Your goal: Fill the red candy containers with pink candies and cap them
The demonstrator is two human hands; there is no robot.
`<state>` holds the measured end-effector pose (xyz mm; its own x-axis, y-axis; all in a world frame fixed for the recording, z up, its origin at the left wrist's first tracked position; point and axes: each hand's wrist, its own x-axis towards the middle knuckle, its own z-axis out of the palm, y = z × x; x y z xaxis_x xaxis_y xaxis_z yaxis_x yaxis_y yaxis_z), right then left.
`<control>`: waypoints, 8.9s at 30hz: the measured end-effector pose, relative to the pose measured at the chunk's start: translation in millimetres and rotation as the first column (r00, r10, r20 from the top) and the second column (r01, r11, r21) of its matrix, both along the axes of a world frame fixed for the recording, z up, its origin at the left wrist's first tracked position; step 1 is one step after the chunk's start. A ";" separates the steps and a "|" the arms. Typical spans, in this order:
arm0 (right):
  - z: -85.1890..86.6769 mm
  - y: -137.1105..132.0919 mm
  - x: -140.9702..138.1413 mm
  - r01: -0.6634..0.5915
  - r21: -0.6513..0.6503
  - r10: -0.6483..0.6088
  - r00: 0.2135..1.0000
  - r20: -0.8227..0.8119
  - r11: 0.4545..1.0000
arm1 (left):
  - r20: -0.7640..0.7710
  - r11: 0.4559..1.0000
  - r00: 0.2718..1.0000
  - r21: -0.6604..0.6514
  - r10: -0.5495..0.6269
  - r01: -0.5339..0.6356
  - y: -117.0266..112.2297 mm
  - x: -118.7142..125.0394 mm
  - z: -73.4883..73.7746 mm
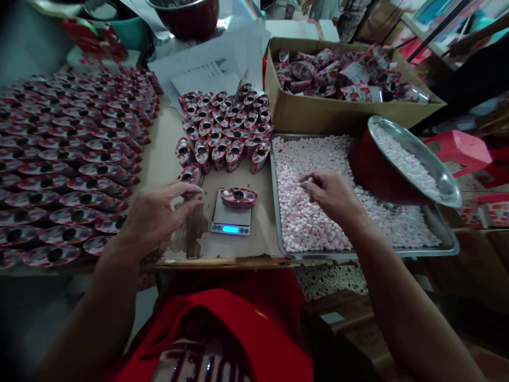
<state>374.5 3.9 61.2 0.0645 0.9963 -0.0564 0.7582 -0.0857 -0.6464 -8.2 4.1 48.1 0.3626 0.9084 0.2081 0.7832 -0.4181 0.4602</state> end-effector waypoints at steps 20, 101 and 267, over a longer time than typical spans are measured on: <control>17.4 27.8 -111.6 -0.346 -0.176 0.280 0.906 -0.317 0.922 | 0.189 0.998 0.982 -0.060 -0.019 0.031 -9.0 -34.0 -14.6; 12.1 41.6 -77.6 0.004 -0.321 -0.240 0.673 -0.699 0.947 | -0.036 1.000 0.999 -0.016 0.025 -0.026 8.4 39.7 9.2; 36.5 23.7 -125.0 -0.191 -0.416 -0.202 0.652 -0.731 0.889 | 0.514 0.987 0.843 -0.048 0.158 -0.156 -26.2 -0.8 -12.0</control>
<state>249.5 27.6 97.7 -0.1893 0.8499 -0.4918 0.0367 -0.4944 -0.8685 -9.0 -22.1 36.0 0.0569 0.9454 0.3208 0.4881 -0.3067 0.8171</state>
